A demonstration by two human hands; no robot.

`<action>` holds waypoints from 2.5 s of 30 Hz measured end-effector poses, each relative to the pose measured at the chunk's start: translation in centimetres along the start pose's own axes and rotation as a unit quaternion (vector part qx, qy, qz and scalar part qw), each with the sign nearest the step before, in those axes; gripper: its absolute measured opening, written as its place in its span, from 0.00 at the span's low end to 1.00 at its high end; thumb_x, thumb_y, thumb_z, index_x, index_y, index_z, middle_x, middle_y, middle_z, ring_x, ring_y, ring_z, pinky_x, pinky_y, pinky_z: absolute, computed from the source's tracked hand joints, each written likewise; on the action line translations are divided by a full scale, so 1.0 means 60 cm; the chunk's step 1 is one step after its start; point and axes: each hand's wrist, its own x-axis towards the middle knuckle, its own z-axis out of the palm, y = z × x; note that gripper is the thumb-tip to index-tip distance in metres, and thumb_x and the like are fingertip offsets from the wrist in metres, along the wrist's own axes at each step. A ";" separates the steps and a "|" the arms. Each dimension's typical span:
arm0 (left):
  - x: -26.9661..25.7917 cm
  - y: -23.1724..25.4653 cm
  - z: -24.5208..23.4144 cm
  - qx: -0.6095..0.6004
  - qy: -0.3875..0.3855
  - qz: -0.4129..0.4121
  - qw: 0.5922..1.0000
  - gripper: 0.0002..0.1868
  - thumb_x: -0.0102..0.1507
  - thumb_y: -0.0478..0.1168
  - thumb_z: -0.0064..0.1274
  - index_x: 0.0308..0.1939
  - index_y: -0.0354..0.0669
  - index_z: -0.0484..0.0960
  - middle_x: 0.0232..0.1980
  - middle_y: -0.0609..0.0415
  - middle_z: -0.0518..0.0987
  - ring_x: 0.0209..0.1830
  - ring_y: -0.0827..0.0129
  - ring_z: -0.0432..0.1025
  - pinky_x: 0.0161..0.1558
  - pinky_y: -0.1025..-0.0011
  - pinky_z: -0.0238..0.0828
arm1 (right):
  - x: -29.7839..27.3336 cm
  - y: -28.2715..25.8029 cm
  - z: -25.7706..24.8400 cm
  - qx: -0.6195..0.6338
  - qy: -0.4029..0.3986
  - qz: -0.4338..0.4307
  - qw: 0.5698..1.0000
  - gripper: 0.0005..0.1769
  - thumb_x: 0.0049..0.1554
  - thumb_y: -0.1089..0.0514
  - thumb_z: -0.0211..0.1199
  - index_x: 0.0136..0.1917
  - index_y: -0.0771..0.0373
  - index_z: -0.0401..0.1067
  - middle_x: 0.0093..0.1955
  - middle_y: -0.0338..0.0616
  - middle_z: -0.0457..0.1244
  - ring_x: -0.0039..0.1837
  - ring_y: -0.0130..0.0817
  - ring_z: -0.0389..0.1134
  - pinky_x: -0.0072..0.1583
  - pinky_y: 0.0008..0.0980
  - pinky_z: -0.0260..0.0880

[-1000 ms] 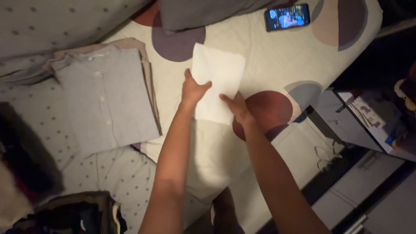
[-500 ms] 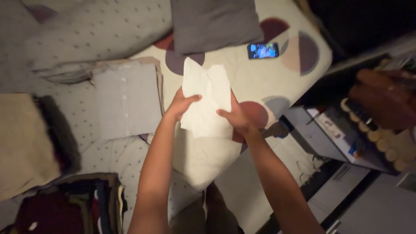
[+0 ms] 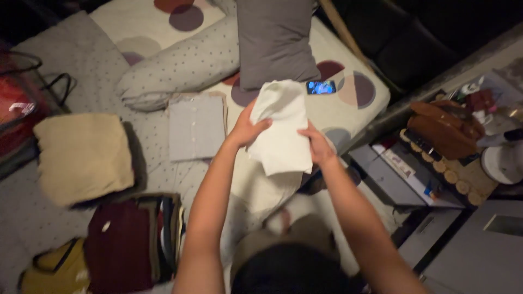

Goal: Unlocking a wardrobe, taking out a cloth, folding it on a bed, and placing it back inside the wardrobe.

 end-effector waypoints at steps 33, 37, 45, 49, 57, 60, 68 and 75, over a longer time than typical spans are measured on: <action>-0.752 0.012 0.223 -0.041 0.461 -0.002 0.887 0.37 0.53 0.37 0.71 0.66 0.42 0.75 0.61 0.45 0.80 0.59 0.58 0.73 0.59 0.52 0.72 | -0.339 0.185 0.151 -0.263 -0.419 0.266 0.827 0.37 0.59 0.30 0.62 0.66 0.61 0.71 0.60 0.52 0.69 0.61 0.50 0.72 0.64 0.54 0.72; -0.847 0.036 0.251 -0.025 0.502 0.021 0.865 0.40 0.53 0.33 0.70 0.69 0.43 0.73 0.64 0.44 0.78 0.63 0.57 0.71 0.63 0.51 0.69 | -0.378 0.234 0.203 -0.295 -0.442 0.213 0.820 0.42 0.56 0.33 0.70 0.68 0.68 0.68 0.59 0.59 0.68 0.60 0.54 0.71 0.62 0.60 0.72; -1.047 -0.030 0.226 -0.071 0.627 0.084 0.772 0.38 0.62 0.30 0.55 0.76 0.33 0.61 0.75 0.30 0.63 0.78 0.45 0.54 0.78 0.46 0.46 | -0.586 0.345 0.285 -0.301 -0.402 0.271 0.821 0.44 0.57 0.30 0.65 0.74 0.60 0.65 0.72 0.55 0.63 0.72 0.55 0.64 0.70 0.57 0.64; -1.140 -0.124 0.194 -0.139 0.675 -0.001 0.724 0.28 0.67 0.44 0.56 0.70 0.40 0.73 0.71 0.40 0.72 0.75 0.56 0.62 0.77 0.54 0.52 | -0.631 0.461 0.265 -0.359 -0.399 0.319 0.781 0.45 0.53 0.35 0.72 0.76 0.55 0.62 0.73 0.58 0.60 0.72 0.58 0.64 0.70 0.64 0.62; -1.293 -0.080 0.163 -0.209 0.726 -0.010 0.655 0.43 0.62 0.54 0.68 0.72 0.33 0.67 0.72 0.36 0.69 0.75 0.49 0.62 0.76 0.51 0.53 | -0.778 0.548 0.314 -0.374 -0.492 0.286 0.732 0.52 0.49 0.49 0.76 0.81 0.42 0.53 0.72 0.56 0.59 0.71 0.55 0.64 0.65 0.65 0.66; -1.332 -0.169 0.112 -0.218 0.731 -0.027 0.646 0.37 0.64 0.55 0.68 0.69 0.40 0.73 0.68 0.44 0.74 0.70 0.56 0.67 0.73 0.54 0.60 | -0.770 0.636 0.322 -0.437 -0.461 0.262 0.727 0.39 0.54 0.48 0.76 0.74 0.52 0.65 0.61 0.53 0.68 0.61 0.48 0.71 0.59 0.61 0.72; -1.421 -0.163 0.032 -0.372 0.703 0.068 0.603 0.33 0.58 0.55 0.68 0.60 0.41 0.78 0.54 0.46 0.80 0.54 0.58 0.75 0.63 0.57 0.67 | -0.812 0.703 0.507 -0.386 -0.515 0.231 0.729 0.37 0.52 0.58 0.75 0.72 0.58 0.65 0.59 0.58 0.65 0.60 0.54 0.69 0.59 0.61 0.70; -1.460 -0.276 -0.148 -0.334 0.699 0.134 0.618 0.30 0.61 0.47 0.67 0.66 0.45 0.77 0.59 0.46 0.82 0.57 0.57 0.77 0.61 0.57 0.73 | -0.735 0.832 0.680 -0.341 -0.562 0.236 0.716 0.37 0.54 0.63 0.73 0.74 0.57 0.63 0.62 0.54 0.65 0.59 0.49 0.70 0.58 0.55 0.74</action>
